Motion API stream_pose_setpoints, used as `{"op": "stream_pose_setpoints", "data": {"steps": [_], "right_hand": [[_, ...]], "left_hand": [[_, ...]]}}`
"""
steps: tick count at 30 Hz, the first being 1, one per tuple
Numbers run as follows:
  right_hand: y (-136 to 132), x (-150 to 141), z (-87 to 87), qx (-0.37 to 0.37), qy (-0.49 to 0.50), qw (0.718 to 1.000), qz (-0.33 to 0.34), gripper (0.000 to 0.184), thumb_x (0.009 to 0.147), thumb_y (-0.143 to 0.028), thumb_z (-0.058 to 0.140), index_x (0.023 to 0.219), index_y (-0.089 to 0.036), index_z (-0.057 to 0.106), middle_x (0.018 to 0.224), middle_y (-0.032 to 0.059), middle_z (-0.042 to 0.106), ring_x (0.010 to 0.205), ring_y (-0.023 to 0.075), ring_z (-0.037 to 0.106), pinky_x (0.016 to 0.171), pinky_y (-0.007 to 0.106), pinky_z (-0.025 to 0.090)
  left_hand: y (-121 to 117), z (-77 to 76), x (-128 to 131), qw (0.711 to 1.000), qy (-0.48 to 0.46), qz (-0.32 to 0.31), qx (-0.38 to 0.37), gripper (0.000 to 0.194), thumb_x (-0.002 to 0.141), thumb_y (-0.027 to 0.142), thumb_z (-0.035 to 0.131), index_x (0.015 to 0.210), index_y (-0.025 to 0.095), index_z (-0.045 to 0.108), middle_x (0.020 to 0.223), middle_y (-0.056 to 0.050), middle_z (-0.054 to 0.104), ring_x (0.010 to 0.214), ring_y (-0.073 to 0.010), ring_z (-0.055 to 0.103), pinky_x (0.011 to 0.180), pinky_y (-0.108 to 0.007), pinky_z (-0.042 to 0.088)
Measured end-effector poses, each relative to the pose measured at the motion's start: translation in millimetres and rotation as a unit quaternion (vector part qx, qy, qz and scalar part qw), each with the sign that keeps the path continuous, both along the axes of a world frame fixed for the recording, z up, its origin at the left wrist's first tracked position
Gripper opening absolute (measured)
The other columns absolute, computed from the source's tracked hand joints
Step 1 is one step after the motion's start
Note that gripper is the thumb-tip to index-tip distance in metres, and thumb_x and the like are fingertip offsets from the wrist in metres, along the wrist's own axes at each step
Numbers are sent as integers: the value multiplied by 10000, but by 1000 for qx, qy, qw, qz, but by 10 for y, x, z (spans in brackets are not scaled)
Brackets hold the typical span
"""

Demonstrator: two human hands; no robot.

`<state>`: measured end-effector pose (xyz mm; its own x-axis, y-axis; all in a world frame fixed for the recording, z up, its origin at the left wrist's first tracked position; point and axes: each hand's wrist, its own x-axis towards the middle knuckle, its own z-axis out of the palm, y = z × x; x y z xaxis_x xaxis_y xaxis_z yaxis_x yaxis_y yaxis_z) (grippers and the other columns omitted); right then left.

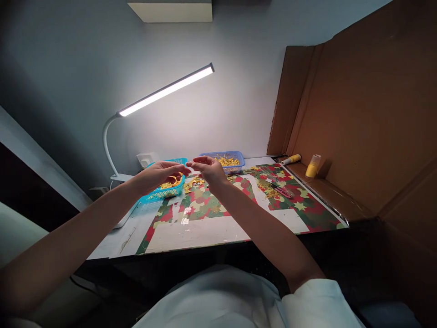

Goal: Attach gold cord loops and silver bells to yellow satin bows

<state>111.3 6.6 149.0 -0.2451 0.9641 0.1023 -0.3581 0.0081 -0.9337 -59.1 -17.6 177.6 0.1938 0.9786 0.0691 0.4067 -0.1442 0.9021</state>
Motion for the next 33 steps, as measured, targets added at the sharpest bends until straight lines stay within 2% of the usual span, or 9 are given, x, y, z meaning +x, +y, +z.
{"op": "stream_pose_setpoints", "data": {"steps": [7,13,20,24,27,31,33], "right_hand": [[-15,-5,64,23,-9,999,-27,260,564,-269,790,744,-192,619,833,26,699,936,195,602,804,346,421],[-2,-22,61,33,0,999,-33,289,521,-276,808,717,-194,612,750,1,694,862,181,623,783,331,446],[75,-50,-34,52,-5,998,-25,323,501,-317,823,709,-188,612,728,4,673,824,175,619,773,335,450],[110,-59,-90,64,-36,997,-29,337,521,-358,809,737,-186,614,766,12,671,801,169,614,750,328,450],[159,31,-139,92,-76,992,-38,303,587,-394,773,756,-187,630,804,24,674,832,182,611,748,326,449],[228,283,-190,143,-128,979,-75,290,648,-387,751,855,-218,640,1008,40,655,1043,232,558,798,326,444],[230,360,-195,161,-151,974,-44,310,649,-379,771,898,-229,663,1091,46,648,1089,242,540,809,327,453]], "left_hand": [[16,-74,96,999,-36,14,31,322,727,481,713,804,174,770,889,-74,731,614,-98,466,570,-239,395],[38,-107,99,998,-60,-23,17,354,735,510,720,851,180,775,922,-93,736,649,-104,494,598,-243,418],[134,-193,77,995,-79,-60,-4,315,756,472,715,844,173,764,862,-81,702,565,-74,400,527,-231,345],[153,-219,80,993,-97,-65,-22,237,744,402,722,770,167,733,757,-51,658,566,-80,401,520,-226,339],[149,-215,45,990,-114,-66,-40,206,738,367,698,737,161,697,736,-46,644,560,-84,401,509,-227,349],[149,-176,-58,986,-124,-75,-80,172,721,316,680,678,152,646,723,-57,640,504,-65,355,459,-219,322],[158,-156,-105,984,-119,-84,-106,167,705,283,689,636,145,624,670,-55,616,469,-50,322,424,-208,280]]}}
